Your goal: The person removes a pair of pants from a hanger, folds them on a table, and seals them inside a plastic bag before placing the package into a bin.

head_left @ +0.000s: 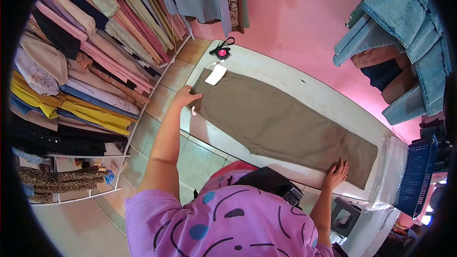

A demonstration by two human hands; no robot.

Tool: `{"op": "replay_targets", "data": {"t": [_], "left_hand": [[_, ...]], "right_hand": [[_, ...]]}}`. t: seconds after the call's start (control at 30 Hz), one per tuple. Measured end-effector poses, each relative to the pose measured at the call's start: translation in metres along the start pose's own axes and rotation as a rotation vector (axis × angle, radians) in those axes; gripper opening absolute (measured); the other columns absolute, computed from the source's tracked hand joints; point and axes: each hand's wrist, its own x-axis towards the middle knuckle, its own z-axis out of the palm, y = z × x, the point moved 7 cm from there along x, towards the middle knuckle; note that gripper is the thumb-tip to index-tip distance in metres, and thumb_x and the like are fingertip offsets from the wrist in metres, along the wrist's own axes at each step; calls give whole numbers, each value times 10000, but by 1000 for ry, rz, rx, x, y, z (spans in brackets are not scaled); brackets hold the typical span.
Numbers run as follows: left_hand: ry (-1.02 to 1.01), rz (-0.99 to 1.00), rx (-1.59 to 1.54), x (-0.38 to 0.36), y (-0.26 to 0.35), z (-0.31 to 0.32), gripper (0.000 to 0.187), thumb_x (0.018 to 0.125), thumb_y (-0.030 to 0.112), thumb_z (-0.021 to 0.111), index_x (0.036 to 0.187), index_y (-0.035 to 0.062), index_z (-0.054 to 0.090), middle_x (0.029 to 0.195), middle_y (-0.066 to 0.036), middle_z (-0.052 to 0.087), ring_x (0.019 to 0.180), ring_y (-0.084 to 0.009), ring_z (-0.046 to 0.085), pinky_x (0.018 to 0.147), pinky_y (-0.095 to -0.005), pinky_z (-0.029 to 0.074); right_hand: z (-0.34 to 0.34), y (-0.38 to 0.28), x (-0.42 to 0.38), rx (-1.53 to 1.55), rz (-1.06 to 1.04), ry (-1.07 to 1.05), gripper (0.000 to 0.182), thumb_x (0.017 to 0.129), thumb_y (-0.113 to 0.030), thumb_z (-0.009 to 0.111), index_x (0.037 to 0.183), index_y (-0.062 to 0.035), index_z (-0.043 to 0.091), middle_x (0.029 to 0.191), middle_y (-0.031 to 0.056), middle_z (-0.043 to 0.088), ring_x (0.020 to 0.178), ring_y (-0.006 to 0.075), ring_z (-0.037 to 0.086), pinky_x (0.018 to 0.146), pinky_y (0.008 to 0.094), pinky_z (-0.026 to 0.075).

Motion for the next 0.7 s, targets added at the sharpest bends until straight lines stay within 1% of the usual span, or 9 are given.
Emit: {"op": "replay_targets", "data": {"t": [0.13,0.2,0.23,0.3,0.4,0.47,0.53,0.57,0.7], "left_hand": [[-152,-33,73,-35,-11,-10,735,625,364,789,1158,-42,489,982,-160,637,938,-269,611,807,-330,469],[-299,-4,-538,-53,2,-2,677,690,198,763,1241,-21,436,1100,-136,587,954,-233,595,833,-326,457],[-303,-10,-536,-58,2,4,677,690,198,763,1241,-21,436,1100,-136,587,954,-233,595,833,-326,457],[-159,192,-966,-66,13,0,720,727,68,716,1333,17,332,1231,-110,491,965,-198,573,871,-325,437],[-187,397,-718,-73,27,28,823,728,86,722,1389,54,233,1333,-104,388,977,-201,565,901,-328,420],[-137,352,-787,-78,30,34,829,717,94,736,1373,50,232,1254,-126,469,975,-201,565,888,-325,427],[170,331,-469,-74,22,25,739,708,147,752,1297,34,321,1073,-132,577,872,-192,588,792,-311,462],[169,156,-328,-69,7,28,569,707,222,761,1130,-6,457,880,-115,620,747,-173,589,672,-306,471],[-153,-209,-542,-74,-3,31,411,739,296,737,918,-39,581,863,-103,629,734,-153,588,650,-300,460]], "right_hand": [[8,0,5,-17,-11,38,428,890,-323,442,1304,-217,432,1409,41,351,1306,277,297,1025,537,223],[6,0,3,-19,-7,34,419,896,-328,437,1301,-218,434,1407,42,353,1303,276,303,1021,535,230],[5,1,3,-23,-8,28,419,896,-328,437,1301,-218,434,1407,42,353,1303,276,303,1021,535,230],[5,0,3,-40,-4,30,414,903,-330,430,1302,-219,431,1406,37,355,1302,272,304,1020,534,232],[4,-1,3,-28,-14,41,410,908,-326,425,1304,-221,427,1408,27,354,1304,266,302,1021,530,233],[5,0,3,-27,-13,39,411,907,-326,427,1304,-222,427,1409,25,353,1306,265,300,1022,530,230],[4,0,4,-28,-9,40,412,905,-326,428,1304,-223,427,1410,23,352,1307,264,299,1023,530,228],[5,0,4,-20,-5,31,413,903,-324,432,1303,-223,428,1411,25,350,1309,263,296,1025,530,224],[4,0,4,2,-2,25,418,893,-316,445,1300,-221,434,1413,28,347,1314,259,286,1028,533,215]]}}
